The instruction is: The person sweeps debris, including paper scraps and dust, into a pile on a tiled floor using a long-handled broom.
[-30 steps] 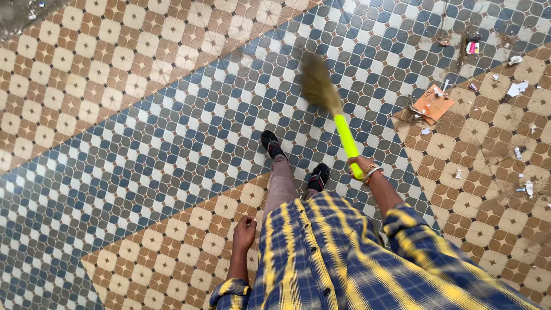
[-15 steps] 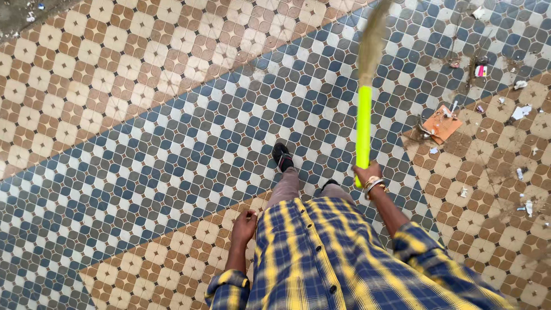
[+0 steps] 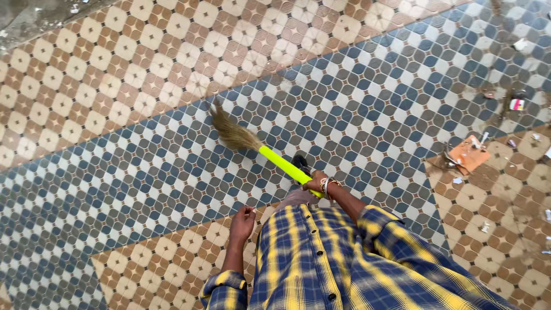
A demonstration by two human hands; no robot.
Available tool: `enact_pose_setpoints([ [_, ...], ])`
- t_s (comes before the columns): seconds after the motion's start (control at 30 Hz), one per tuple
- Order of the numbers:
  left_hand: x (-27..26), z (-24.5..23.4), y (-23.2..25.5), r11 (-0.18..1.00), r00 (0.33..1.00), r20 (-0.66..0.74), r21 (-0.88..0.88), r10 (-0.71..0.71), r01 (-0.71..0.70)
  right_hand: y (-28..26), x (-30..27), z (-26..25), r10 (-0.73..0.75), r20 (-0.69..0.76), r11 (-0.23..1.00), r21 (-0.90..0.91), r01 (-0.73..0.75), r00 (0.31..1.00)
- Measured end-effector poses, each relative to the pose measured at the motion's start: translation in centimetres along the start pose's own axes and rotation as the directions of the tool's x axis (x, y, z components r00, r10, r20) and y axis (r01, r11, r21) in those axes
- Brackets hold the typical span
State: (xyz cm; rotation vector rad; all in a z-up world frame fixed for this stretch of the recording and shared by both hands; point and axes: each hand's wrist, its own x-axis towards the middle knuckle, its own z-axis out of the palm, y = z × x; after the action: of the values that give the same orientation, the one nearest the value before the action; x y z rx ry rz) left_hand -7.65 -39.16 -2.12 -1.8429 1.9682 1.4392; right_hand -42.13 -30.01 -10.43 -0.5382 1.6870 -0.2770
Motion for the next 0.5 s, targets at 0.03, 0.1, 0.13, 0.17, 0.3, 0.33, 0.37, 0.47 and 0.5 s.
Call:
enact_pose_setpoints([
  [0.03, -0.4, -0.5, -0.2, 1.0, 1.0, -0.009, 0.004, -0.014, 0.014, -0.5, 0.5, -0.3, 0.086, 0.009, 0.989, 0.121, -0.086, 0.996],
  [0.1, -1.0, -1.4, -0.6, 1.0, 1.0, -0.008, 0.012, -0.027, 0.027, -0.2, 0.4, -1.1, 0.177, 0.028, 0.952, 0.247, -0.179, 0.984],
  [0.13, -1.1, -1.7, -0.7, 0.997, 0.998, 0.003, 0.046, -0.057, 0.057, 0.6, 0.0, -2.3, 0.195, 0.061, 0.863, 0.464, -0.201, 0.979],
  [0.17, -0.9, -2.1, -0.6, 0.993, 0.996, 0.013, 0.08, -0.088, 0.087, 1.0, -0.2, -3.3, 0.203, 0.097, 0.724, 0.655, -0.216, 0.974],
  [0.3, -0.3, -2.8, -0.8, 0.977, 0.989, 0.045, 0.168, -0.141, 0.131, 4.4, -2.0, -10.3, 0.325, -0.086, 0.586, 0.8, -0.129, 0.942],
  [0.33, 0.2, -2.9, -0.6, 0.978, 0.99, 0.054, 0.17, -0.133, 0.122, 4.9, -2.2, -12.6, 0.341, -0.129, 0.547, 0.833, -0.085, 0.931],
  [0.37, 0.5, -3.0, -0.5, 0.979, 0.99, 0.063, 0.172, -0.125, 0.113, 5.0, -2.2, -14.6, 0.359, -0.17, 0.507, 0.861, -0.039, 0.918],
  [0.47, 1.5, -3.3, -0.2, 0.991, 0.993, 0.049, 0.085, -0.104, 0.1, 4.6, -1.6, -19.2, 0.344, -0.225, 0.569, 0.822, -0.011, 0.911],
  [0.5, 2.0, -3.4, 0.0, 0.992, 0.994, 0.053, 0.085, -0.096, 0.092, 4.2, -1.3, -20.0, 0.373, -0.303, 0.599, 0.801, 0.022, 0.877],
])
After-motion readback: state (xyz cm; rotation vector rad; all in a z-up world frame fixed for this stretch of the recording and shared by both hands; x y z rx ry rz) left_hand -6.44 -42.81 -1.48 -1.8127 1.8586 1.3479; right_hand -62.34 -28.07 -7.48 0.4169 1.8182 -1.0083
